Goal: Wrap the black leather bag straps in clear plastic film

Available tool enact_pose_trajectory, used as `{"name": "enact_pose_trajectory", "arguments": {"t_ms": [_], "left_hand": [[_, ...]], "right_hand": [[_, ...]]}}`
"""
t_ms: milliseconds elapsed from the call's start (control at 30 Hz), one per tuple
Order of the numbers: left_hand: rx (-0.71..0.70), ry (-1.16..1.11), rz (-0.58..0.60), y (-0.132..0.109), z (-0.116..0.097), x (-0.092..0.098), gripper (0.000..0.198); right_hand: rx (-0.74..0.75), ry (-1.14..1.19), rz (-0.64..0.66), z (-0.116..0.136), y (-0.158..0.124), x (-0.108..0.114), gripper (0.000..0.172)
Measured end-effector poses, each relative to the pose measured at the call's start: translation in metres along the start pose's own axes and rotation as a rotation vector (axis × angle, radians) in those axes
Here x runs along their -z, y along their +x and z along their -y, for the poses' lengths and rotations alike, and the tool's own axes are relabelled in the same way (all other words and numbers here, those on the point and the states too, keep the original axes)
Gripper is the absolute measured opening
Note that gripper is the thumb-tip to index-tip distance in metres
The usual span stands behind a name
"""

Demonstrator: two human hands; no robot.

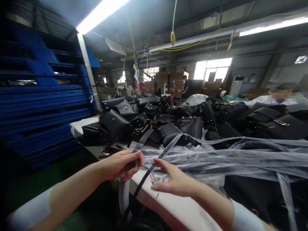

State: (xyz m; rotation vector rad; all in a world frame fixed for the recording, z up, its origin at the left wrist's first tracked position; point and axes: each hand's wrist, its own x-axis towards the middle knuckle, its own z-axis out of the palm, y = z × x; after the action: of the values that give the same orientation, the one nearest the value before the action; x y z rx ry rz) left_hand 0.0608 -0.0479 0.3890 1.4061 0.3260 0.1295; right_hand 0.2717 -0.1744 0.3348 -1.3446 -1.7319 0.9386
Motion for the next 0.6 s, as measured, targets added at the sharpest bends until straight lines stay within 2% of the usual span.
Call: {"name": "enact_pose_trajectory", "arguments": {"t_ms": [67,133,233,300,400,467,533,600], "left_hand": [[-0.056,-0.031,-0.011,-0.005,-0.004,-0.009,0.039],[-0.11,-0.069,-0.083,-0.01,-0.01,-0.009,0.037],[-0.198,-0.175,-0.28,-0.023,-0.022,0.011,0.031],[-0.264,-0.259,-0.433,-0.039,-0.032,0.036,0.031],[-0.374,-0.357,-0.638,-0.072,-0.04,0.08,0.034],[-0.431,-0.417,-0.745,-0.095,-0.035,0.104,0.032],[-0.428,-0.428,-0.853,-0.112,-0.019,0.114,0.03],[-0.347,-0.39,-0.897,-0.118,0.008,0.106,0.03]], "right_hand": [[0.153,0.256,0.132,0.019,0.015,-0.041,0.084],[0.165,0.52,0.243,0.027,0.024,-0.076,0.077],[-0.079,0.783,0.442,0.021,0.019,-0.114,0.071],[-0.24,0.821,0.627,0.009,0.004,-0.124,0.064],[-0.381,0.773,0.844,-0.006,-0.032,-0.116,0.058],[-0.501,0.75,0.865,-0.011,-0.061,-0.095,0.056],[-0.652,0.745,0.832,-0.01,-0.091,-0.065,0.054],[-0.762,0.706,0.819,-0.005,-0.123,-0.032,0.056]]}}
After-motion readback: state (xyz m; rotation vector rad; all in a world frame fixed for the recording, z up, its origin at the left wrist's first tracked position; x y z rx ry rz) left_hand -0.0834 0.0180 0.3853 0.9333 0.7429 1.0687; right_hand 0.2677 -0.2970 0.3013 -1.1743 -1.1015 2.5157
